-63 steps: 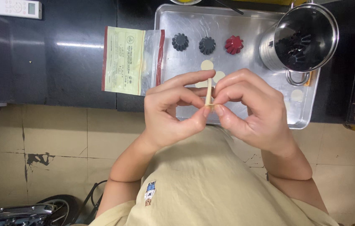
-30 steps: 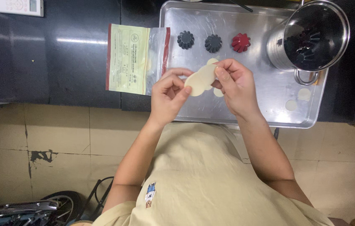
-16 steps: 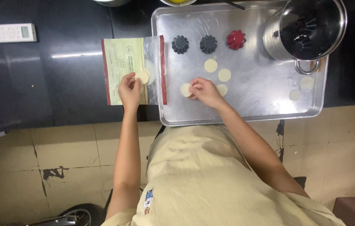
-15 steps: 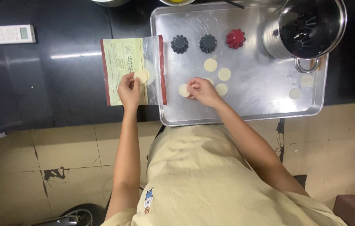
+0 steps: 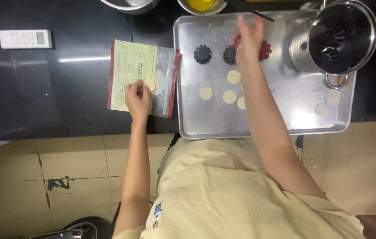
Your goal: The person presses dough into flower-shaped molds, packs the dough in, and taps the molded pastries out onto a metal tray. They then pinch and fold a round dough wrapper by hand and brush egg wash onto dough pieces on the tray using a brush.
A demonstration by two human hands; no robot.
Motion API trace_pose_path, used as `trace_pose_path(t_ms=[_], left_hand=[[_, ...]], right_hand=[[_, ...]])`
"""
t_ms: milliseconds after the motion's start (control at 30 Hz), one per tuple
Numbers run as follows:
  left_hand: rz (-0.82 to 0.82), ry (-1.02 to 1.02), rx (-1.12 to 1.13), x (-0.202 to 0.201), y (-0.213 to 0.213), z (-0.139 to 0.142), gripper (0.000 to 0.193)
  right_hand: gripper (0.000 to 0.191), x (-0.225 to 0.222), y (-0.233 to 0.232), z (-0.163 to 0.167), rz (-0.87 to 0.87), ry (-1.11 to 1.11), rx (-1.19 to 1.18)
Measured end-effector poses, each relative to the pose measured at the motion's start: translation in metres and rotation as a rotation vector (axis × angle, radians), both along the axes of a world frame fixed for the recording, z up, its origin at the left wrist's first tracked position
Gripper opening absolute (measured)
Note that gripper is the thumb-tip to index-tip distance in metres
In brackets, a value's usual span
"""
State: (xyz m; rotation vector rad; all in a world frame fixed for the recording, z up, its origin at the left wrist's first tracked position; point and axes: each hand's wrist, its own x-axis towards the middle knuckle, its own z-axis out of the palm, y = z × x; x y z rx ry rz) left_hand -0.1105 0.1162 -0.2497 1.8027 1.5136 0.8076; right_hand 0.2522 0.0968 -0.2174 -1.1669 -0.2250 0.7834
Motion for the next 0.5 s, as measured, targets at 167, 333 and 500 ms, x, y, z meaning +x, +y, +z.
trace_pose_path(t_ms=[167,333,500], left_hand=[[0.048,0.01,0.006,-0.001,-0.01,0.0,0.027],[0.068,-0.077,0.005,-0.003,-0.031,0.004,0.024],[0.015,-0.116,0.016,0.01,-0.047,0.011,0.022]], right_hand=[[0.036,0.013,0.024,0.011,-0.006,-0.28,-0.097],[0.022,0.012,0.005,0.018,-0.005,-0.711,-0.026],[0.015,0.011,-0.023,0.038,0.05,-1.103,-0.079]])
